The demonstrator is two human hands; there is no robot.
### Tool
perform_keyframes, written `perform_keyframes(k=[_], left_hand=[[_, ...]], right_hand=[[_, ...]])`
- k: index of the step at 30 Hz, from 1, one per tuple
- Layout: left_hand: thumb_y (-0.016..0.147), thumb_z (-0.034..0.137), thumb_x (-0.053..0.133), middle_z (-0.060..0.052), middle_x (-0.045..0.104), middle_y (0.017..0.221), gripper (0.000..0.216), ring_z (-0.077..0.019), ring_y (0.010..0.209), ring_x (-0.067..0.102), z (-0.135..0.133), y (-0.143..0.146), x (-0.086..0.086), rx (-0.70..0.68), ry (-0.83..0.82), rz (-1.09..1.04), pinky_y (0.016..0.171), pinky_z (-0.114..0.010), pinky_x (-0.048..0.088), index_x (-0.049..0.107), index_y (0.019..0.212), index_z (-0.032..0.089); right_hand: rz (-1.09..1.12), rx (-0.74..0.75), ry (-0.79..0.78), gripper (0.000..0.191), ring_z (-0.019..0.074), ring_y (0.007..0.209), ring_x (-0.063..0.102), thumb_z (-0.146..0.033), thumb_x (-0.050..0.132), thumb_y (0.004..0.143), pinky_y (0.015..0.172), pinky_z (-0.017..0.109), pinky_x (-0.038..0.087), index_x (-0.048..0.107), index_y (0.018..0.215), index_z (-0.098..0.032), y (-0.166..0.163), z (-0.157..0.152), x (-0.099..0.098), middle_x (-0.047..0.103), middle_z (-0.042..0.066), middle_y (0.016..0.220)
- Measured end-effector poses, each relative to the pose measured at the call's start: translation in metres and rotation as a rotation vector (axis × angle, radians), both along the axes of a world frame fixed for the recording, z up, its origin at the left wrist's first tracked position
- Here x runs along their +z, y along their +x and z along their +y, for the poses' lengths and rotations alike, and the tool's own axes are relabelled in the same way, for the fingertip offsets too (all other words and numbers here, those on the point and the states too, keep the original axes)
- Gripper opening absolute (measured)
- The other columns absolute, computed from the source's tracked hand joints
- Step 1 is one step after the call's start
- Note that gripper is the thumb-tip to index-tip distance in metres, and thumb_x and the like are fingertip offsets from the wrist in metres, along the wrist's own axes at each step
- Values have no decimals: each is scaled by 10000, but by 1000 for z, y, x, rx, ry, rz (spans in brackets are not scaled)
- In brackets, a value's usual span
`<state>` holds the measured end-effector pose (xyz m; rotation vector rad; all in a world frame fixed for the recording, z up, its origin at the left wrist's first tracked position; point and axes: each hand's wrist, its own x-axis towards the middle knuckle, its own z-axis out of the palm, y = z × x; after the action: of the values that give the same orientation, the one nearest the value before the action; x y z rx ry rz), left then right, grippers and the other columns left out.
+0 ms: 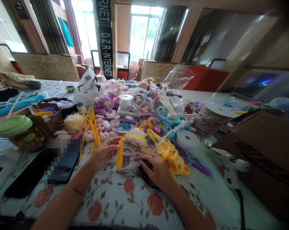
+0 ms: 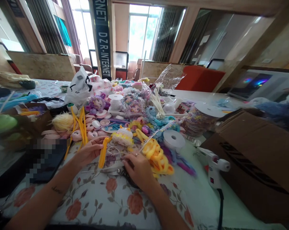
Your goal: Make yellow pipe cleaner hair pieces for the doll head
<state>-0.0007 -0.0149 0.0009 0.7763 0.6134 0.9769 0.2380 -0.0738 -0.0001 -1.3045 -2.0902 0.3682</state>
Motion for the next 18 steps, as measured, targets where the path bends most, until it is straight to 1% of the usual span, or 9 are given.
perform_keyframes(k=[2,5,7,9,13,16,18], left_hand=[[691,96,722,-11,668,846,365,-91,696,598,0,0,-1,-2,9,14,666,-190,476,681,1044,177],[684,90,722,-5,654,833,380,-86,680,581,1,-1,-2,5,17,20,669,-195,469,679,1050,180],[688,93,716,-10,650,842,389,-91,686,576,2,-1,-2,3,28,25,670,-198,465,674,1065,180],[688,93,714,-16,643,853,387,-94,689,569,3,-2,-3,3,42,36,666,-196,461,674,1065,174],[676,79,714,-8,625,855,331,-83,680,555,4,-3,-6,28,47,21,657,-183,456,683,994,166],[675,82,710,-6,616,827,279,-89,681,559,4,-2,-7,39,51,8,658,-184,455,671,939,162],[678,86,707,-10,610,815,258,-102,703,570,3,-1,-6,22,54,2,678,-195,460,655,919,161]], right_hand=[[-55,78,-15,144,238,925,588,-297,587,848,843,384,472,641,907,-177,-4,-5,2,661,82,933],[-148,141,-34,204,275,1000,538,-331,678,780,897,438,440,640,913,-181,-5,-12,1,621,96,1004],[-176,157,-33,194,281,1012,522,-299,691,765,904,452,433,643,916,-188,-3,-16,-1,599,98,1020],[-170,169,-38,157,270,993,526,-251,669,777,884,439,449,642,919,-192,1,-20,-4,591,96,1002],[-152,174,-61,123,253,957,558,-233,630,803,848,420,484,639,922,-205,11,-26,-6,591,92,990],[-173,142,-46,121,274,1003,564,-246,608,821,869,440,483,645,933,-217,18,-28,-8,607,93,994],[-188,97,0,148,299,1042,557,-241,602,827,877,462,478,654,962,-212,19,-29,-9,629,105,1003]])
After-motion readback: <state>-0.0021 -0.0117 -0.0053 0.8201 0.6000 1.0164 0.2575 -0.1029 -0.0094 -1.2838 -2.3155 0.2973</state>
